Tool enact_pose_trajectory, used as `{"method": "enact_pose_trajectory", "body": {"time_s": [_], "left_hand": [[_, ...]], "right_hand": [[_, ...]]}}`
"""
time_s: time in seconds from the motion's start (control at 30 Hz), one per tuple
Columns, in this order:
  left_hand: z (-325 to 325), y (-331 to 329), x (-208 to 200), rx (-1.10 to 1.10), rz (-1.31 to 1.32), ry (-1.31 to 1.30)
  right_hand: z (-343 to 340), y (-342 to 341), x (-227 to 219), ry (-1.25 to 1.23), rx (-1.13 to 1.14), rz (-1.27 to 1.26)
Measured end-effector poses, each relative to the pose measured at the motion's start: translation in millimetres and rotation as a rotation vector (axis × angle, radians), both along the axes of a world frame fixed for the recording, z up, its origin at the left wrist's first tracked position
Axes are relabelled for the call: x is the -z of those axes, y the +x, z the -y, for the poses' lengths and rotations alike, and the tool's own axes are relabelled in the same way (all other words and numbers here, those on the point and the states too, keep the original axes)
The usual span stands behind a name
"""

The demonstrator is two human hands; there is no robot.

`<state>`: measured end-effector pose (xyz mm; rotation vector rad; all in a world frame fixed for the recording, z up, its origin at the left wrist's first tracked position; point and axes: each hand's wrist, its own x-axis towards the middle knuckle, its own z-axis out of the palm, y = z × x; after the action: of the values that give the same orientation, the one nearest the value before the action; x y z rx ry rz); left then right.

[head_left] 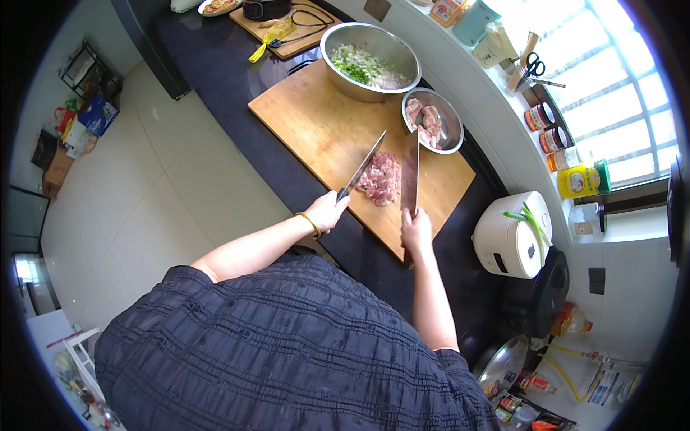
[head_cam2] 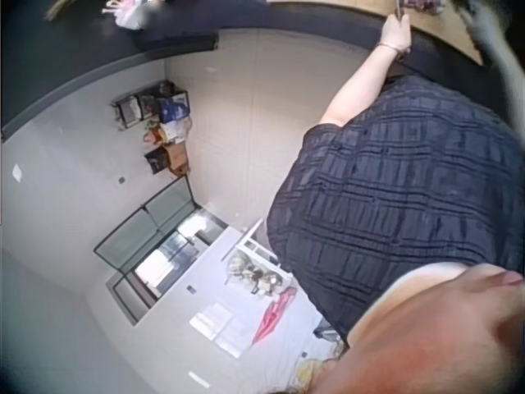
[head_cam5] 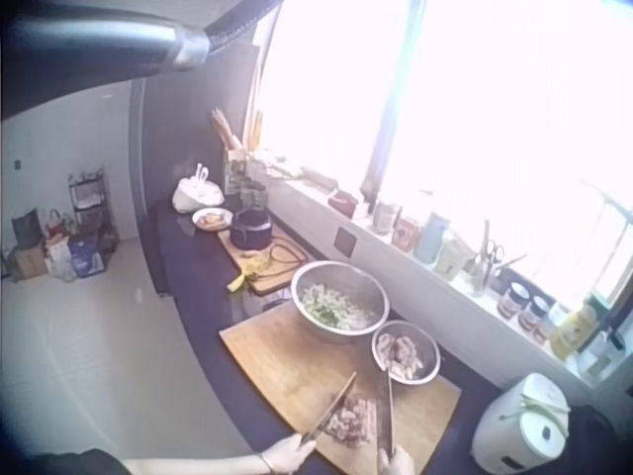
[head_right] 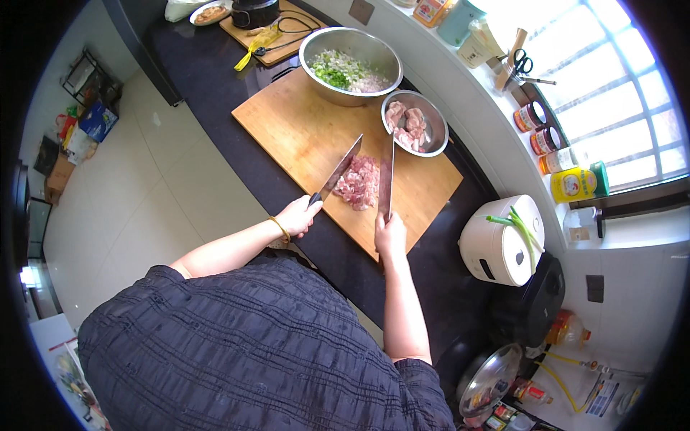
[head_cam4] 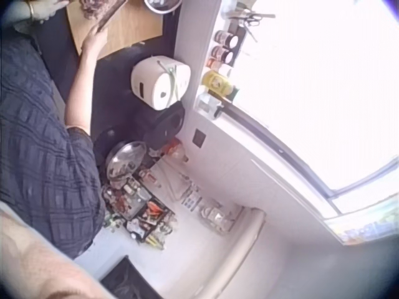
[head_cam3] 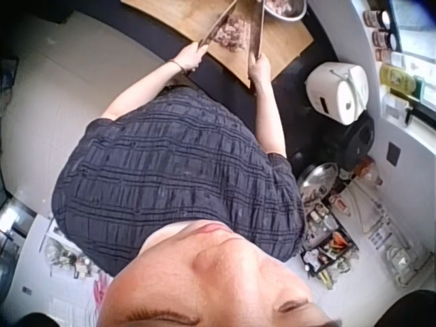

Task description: The person chops a piece of raw meat into small pieces on a wooden cutting board using a large cleaver. The person uses a second knife to help gather and stabilize the meat during the process. The chopped meat remains on the board as the video ends.

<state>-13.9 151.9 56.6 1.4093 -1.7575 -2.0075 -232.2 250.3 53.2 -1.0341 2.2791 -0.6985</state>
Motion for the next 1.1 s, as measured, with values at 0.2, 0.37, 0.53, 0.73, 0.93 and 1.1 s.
{"method": "enact_pose_trajectory", "body": {"time_s": [0.2,0.37,0.53,0.73,0.93,1.1], "left_hand": [[1,4,1,0.001,0.002,-0.002],[4,-1,-1,0.022,-0.008,-0.028],[3,4,-1,0.02,0.024,-0.037],[2,6,4,0.014,0.008,-0.017],[1,3,0,0.021,0.001,-0.003],[4,7,3,0.024,-0.002,-0.008]], "right_hand": [[10,20,-34,0.082,0.03,0.103],[6,7,25,-0.004,-0.062,-0.121],[16,29,-34,-0.042,0.01,0.035],[19,32,-38,0.148,-0.003,0.149],[2,-5,45,0.027,-0.051,-0.065],[16,21,-35,0.063,0.034,0.144]]}}
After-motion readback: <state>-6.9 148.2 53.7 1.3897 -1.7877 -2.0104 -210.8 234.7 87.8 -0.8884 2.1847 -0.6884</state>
